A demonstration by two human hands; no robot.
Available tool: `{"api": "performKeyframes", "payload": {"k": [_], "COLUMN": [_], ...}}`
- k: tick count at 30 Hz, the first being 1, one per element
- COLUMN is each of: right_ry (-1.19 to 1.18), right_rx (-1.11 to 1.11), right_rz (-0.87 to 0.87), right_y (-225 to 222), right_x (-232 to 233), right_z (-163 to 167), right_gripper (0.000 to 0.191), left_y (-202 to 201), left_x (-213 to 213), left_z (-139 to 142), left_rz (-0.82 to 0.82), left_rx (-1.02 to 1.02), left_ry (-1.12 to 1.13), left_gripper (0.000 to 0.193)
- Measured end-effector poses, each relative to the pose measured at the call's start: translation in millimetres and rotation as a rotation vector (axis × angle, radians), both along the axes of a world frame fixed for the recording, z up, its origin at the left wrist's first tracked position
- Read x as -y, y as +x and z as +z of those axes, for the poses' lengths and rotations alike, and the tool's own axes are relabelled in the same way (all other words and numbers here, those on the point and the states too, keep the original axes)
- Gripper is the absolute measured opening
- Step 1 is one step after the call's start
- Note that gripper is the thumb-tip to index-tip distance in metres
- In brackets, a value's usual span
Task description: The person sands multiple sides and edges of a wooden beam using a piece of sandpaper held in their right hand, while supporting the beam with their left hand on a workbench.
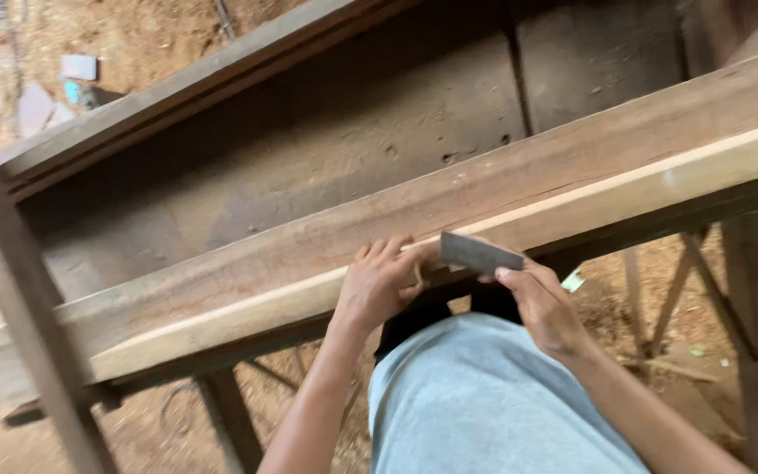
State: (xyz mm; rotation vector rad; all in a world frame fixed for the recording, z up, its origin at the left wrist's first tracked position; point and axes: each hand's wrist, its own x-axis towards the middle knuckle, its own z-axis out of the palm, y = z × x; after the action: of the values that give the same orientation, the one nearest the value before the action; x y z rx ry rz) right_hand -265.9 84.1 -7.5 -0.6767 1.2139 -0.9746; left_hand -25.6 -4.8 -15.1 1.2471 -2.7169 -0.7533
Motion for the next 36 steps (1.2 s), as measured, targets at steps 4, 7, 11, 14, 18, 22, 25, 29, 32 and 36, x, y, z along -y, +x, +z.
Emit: {"api": "performKeyframes", "payload": {"k": [4, 7, 11, 14, 18, 22, 25, 29, 32, 36], "right_ry": [0.04, -0.421, -0.517, -0.425, -0.283, -0.367, -0.342, -0.194, 0.09, 0.11], "right_rx": [-0.339, -0.707, -0.896, -1.008, -1.07, -1.069, -0.935, -0.856, -0.631, -0.54], "right_rz": [0.161, 0.192, 0.038, -0.05, -0.059, -0.012, -0.001, 0.106, 0.196, 0.154], "right_y": [21.6, 55.6, 87.2, 95.6, 100.0, 106.3, 105.0, 94.9, 91.4, 93.2], "right_x": [-9.0, -7.8, -12.8, -24.0, -36.1, -34.0, -28.4, -24.3, -23.5, -19.6], "right_z": [2.8, 8.4, 12.7, 8.9, -7.0, -29.3, -42.5, -53.1, -56.7, -61.0], "right_gripper": [0.04, 0.026, 0.036, 0.025, 0.02, 0.026, 0.023, 0.027, 0.024, 0.026], "left_y": [13.9, 19.0, 22.5, 25.0, 26.2, 25.6, 25.0, 22.9, 21.1, 19.0], "left_x": [-1.5, -1.0, 0.2, -1.2, -0.9, 1.0, 1.4, 1.5, 1.2, 1.2], "left_z": [9.1, 10.3, 8.1, 6.6, 3.6, 1.1, 1.1, 2.3, 4.0, 4.4], "left_rz": [0.245, 0.26, 0.196, 0.189, 0.189, 0.184, 0.173, 0.172, 0.176, 0.198], "left_rx": [-0.014, 0.085, 0.044, 0.006, -0.006, 0.036, 0.043, 0.052, 0.054, 0.061], "left_ry": [0.073, 0.131, 0.072, 0.088, 0.064, 0.122, 0.1, 0.115, 0.109, 0.095], "left_gripper": [0.083, 0.064, 0.06, 0.06, 0.062, 0.064, 0.063, 0.065, 0.064, 0.066]}}
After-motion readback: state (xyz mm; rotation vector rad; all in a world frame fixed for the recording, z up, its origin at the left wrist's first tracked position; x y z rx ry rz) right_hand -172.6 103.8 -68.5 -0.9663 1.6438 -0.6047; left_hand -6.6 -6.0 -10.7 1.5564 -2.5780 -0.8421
